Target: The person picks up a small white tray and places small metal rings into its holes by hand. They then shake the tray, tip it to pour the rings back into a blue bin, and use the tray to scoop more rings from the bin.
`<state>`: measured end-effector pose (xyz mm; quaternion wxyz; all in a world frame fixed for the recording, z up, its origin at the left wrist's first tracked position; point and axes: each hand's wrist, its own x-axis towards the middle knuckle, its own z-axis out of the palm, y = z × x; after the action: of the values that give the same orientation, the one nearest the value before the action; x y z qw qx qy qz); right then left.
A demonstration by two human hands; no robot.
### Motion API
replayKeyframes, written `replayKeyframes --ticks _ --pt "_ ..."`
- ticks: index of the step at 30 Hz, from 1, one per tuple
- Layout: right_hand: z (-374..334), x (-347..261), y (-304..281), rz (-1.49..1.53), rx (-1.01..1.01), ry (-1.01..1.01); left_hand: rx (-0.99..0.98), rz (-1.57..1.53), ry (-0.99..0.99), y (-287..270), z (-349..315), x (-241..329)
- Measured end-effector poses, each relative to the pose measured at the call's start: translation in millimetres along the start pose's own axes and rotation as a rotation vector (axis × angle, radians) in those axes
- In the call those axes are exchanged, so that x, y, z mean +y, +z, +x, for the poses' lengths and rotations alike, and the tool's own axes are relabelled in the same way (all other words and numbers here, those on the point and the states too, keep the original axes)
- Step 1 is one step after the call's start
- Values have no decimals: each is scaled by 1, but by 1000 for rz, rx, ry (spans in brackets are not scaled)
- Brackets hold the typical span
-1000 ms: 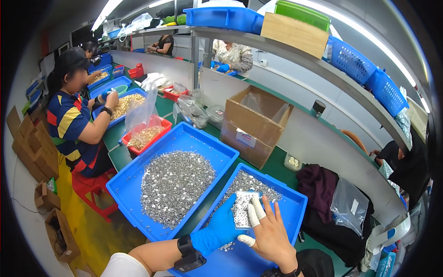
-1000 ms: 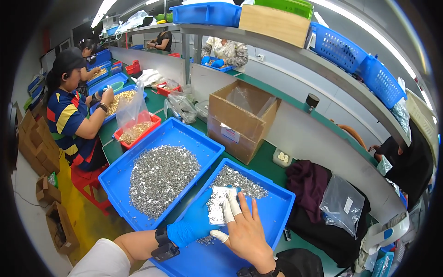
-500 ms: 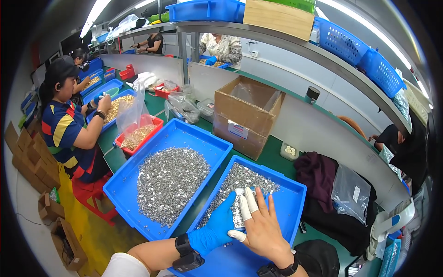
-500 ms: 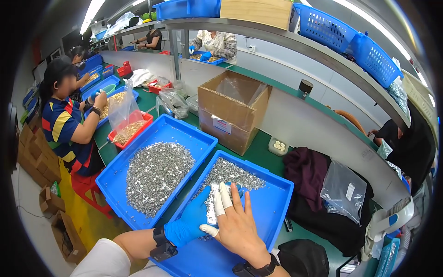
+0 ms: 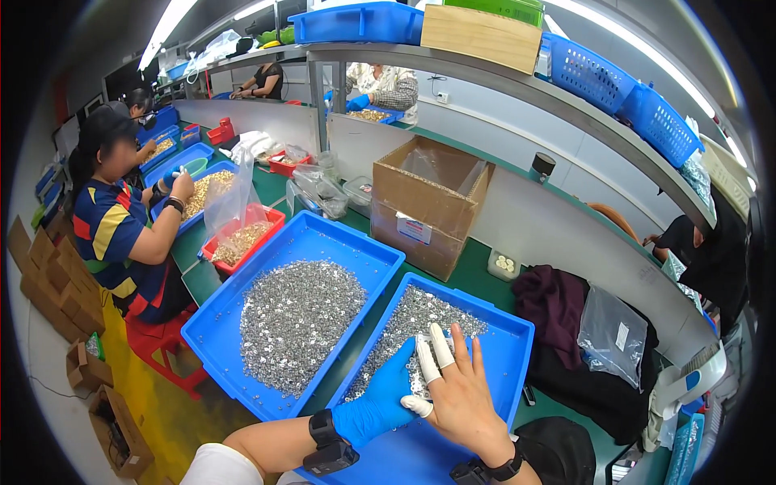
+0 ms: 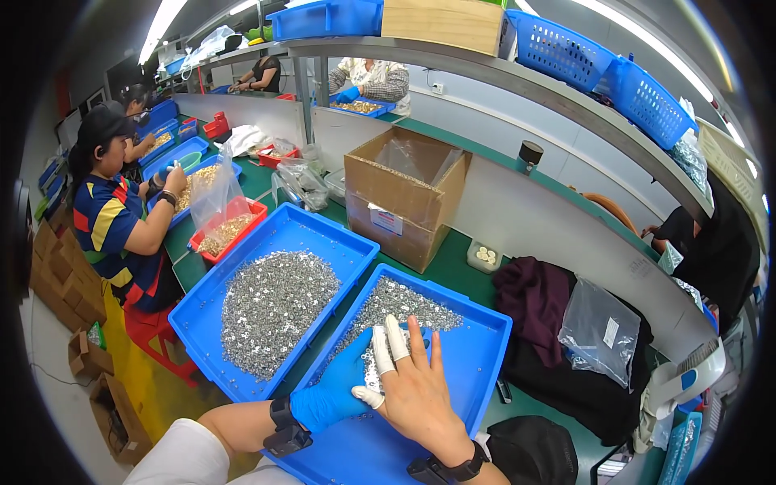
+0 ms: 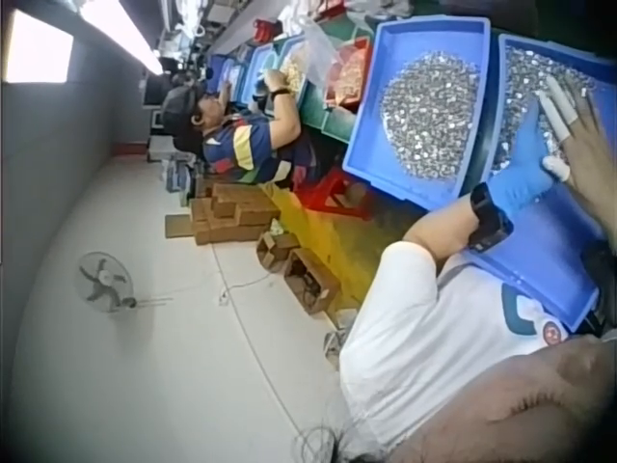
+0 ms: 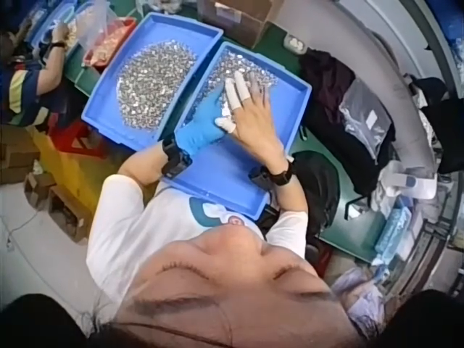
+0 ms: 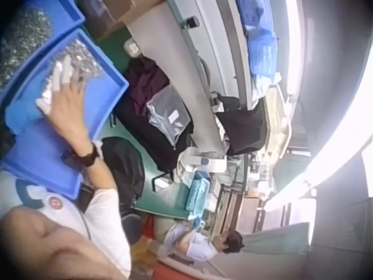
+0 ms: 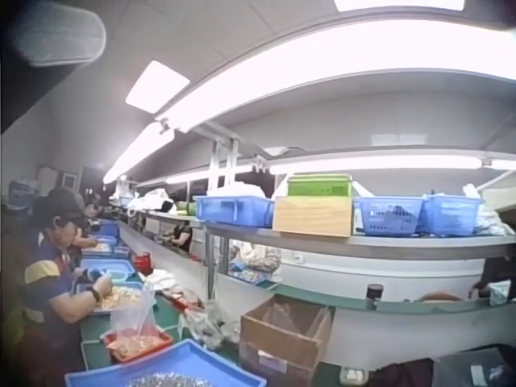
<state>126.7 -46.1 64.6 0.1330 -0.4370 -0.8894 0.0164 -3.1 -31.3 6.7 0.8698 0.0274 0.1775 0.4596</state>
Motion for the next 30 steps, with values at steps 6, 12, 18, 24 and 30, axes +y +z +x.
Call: replayKeyframes --ticks 6,12,18,24,30 --pt "-1 1 -3 13 4 -43 -106 -55 33 -5 6 1" --pt "-5 23 -13 -23 60 66 -213 -143 51 11 -2 12" --pt "-2 19 -9 -22 11 52 -144 -76 124 17 -4 13" --pt "-1 16 -10 -27 30 46 -158 -137 96 16 -2 12" --pt "-1 14 -11 -41 19 30 -140 -112 60 13 -5 9"
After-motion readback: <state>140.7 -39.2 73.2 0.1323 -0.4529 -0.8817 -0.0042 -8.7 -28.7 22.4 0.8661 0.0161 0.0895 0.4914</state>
